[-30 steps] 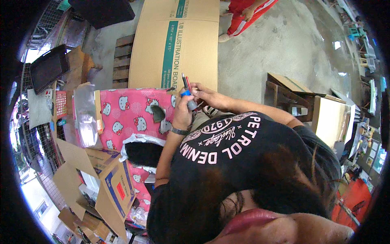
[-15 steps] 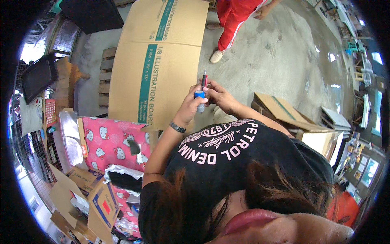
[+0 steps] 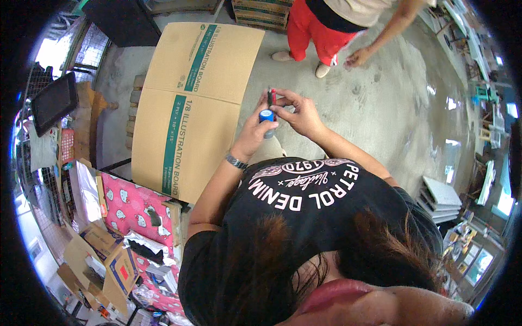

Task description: The person labels spiral notebooks and illustration boards by placing them on a table and marking dots on the boards using a marker.

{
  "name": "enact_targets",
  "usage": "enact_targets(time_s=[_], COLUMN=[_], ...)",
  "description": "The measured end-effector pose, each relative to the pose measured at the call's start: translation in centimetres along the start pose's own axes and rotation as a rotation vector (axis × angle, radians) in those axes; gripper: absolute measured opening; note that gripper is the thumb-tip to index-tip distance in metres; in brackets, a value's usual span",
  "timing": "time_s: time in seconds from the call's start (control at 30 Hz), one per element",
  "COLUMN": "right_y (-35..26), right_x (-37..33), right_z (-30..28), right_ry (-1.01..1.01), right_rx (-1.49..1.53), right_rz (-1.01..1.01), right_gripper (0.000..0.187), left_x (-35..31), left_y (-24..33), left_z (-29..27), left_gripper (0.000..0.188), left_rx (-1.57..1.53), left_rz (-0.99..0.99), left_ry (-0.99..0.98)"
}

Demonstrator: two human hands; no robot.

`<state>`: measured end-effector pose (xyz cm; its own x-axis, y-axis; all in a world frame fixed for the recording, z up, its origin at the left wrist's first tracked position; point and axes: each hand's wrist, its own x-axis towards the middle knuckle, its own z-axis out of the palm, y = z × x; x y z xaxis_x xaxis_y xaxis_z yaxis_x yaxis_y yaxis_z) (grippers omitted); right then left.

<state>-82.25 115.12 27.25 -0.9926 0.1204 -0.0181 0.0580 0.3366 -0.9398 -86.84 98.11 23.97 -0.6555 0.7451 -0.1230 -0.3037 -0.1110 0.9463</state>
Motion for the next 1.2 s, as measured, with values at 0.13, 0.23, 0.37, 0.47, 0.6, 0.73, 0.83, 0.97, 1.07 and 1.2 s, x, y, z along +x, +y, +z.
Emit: enact_targets(time_s=[0.13, 0.23, 0.37, 0.47, 0.6, 0.73, 0.83, 0.97, 1.07, 1.2], right_y=[0.8, 2.6, 0.6, -1.2, -0.7, 3.1, 6.3, 8.5, 8.3, 8.1], right_x=[8.8, 18.2, 30.5, 38.0, 47.0, 54.0, 58.9, 64.8, 71.0, 81.3], right_z=[-3.6, -7.0, -10.4, -10.7, -8.8, -4.1, -0.4, 2.6, 3.4, 3.1], right_ry=[-0.127, -0.149, -0.260, -0.381, -0.572, -0.819, -0.960, -1.080, -1.133, -1.202], right_rx=[-0.052, 0.296, 0.726, 0.783, 0.858, 0.717, 0.262, 0.037, -0.002, 0.040], right_rz=[-0.059, 0.101, 0.438, 0.478, 0.566, 0.781, 0.707, 0.674, 0.713, 0.635], right_gripper=[0.036, 0.027, 0.034, 0.039, 0.042, 0.034, 0.026, 0.026, 0.028, 0.029], left_x=[4.9, 8.8, 14.1, 18.9, 24.4, 28.8, 32.6, 37.4, 41.7, 47.0], left_y=[0.1, -0.5, -1.3, 0.0, 2.0, 1.7, 3.6, 5.0, 5.2, 6.7], left_z=[-3.6, -10.2, -20.4, -23.4, -24.3, -24.7, -25.3, -26.8, -28.3, -30.2], left_gripper=[0.069, 0.056, 0.036, 0.026, 0.019, 0.019, 0.024, 0.042, 0.047, 0.051], left_rx=[-0.285, -0.413, -0.328, -0.408, -0.547, -0.588, -0.561, -0.420, -0.427, -0.544], left_rz=[-0.031, -0.029, -0.138, -0.095, -0.020, 0.051, 0.080, 0.096, 0.078, 0.114], left_ry=[0.228, 0.583, 0.934, 1.003, 1.069, 1.198, 1.283, 1.396, 1.469, 1.543])
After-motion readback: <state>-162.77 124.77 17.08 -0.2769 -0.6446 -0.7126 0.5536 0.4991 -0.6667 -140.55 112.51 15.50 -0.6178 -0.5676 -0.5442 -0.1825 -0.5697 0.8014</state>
